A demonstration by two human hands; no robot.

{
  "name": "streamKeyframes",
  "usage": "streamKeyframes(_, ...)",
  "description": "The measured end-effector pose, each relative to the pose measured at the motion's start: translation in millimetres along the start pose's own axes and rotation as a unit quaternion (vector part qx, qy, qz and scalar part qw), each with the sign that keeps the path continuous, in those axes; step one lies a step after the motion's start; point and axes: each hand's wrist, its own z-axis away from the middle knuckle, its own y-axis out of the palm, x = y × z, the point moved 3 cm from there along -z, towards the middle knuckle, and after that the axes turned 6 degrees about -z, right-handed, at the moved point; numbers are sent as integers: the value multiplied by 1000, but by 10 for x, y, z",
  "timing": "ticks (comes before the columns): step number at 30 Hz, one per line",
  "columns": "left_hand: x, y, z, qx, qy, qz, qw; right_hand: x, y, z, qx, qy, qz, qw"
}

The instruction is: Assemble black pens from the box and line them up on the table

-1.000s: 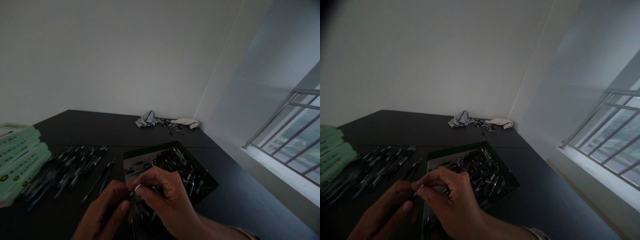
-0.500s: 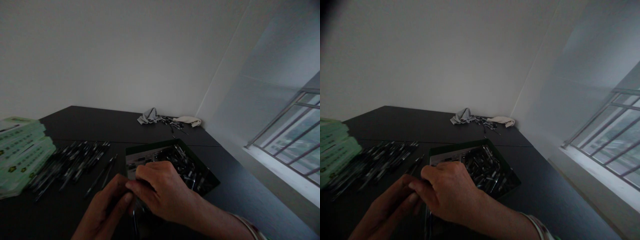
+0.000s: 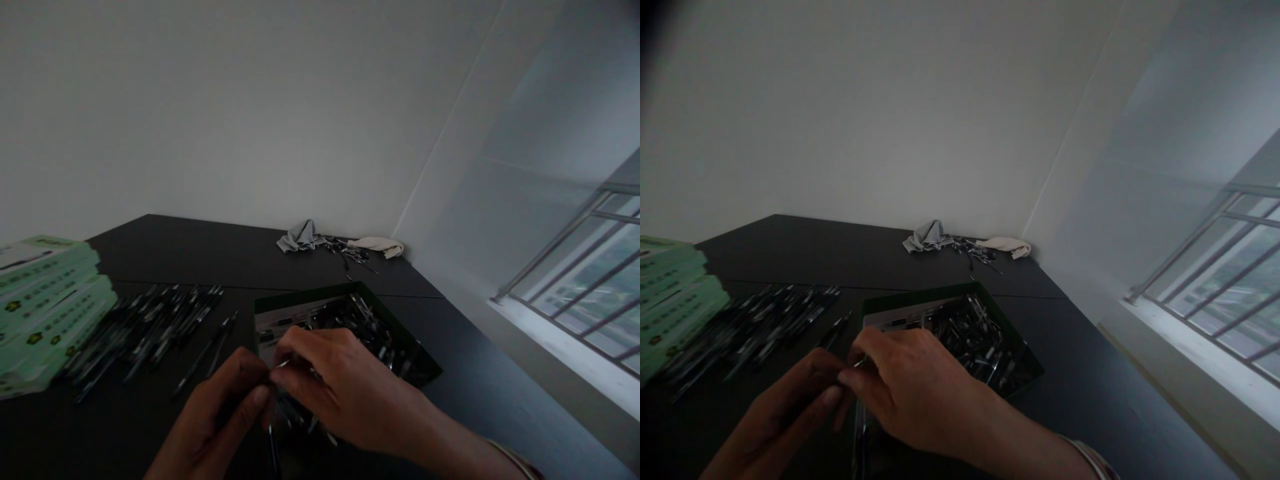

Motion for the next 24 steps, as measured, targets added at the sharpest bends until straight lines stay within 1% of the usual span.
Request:
streamKeyframes(2,-25,0,1,-3,-1,-12,1000,21,-5,6,-5,1,23,1000)
streamKeyframes(5,-72,-8,-1,-28,-7,-33,999,36,6,-3,-5,5,69,998)
streamKeyframes(8,-71,-20,-3,-32,-10,-44,998,38,9,2,4,30,39,999)
streamKeyframes(10,-44,-27,-2,-21,-11,-48,999,47,0,19,8,41,24,999)
streamKeyframes(12,-21,-27,1,-9,-12,-55,998,56,-8,32,11,35,40,999)
streamKeyframes(16,-25,-12,5,-14,0,-68,998,30,1,18,27,28,63,997)
streamKeyframes(19,-24,-15,3,-21,1,-66,998,3,0,8,12,44,19,999)
streamKeyframes(21,-15,-25,1,-22,-2,-66,998,11,-7,14,-1,43,-10,999)
streamKeyframes(24,-16,-32,3,-21,2,-79,997,40,-17,20,-6,44,-6,999)
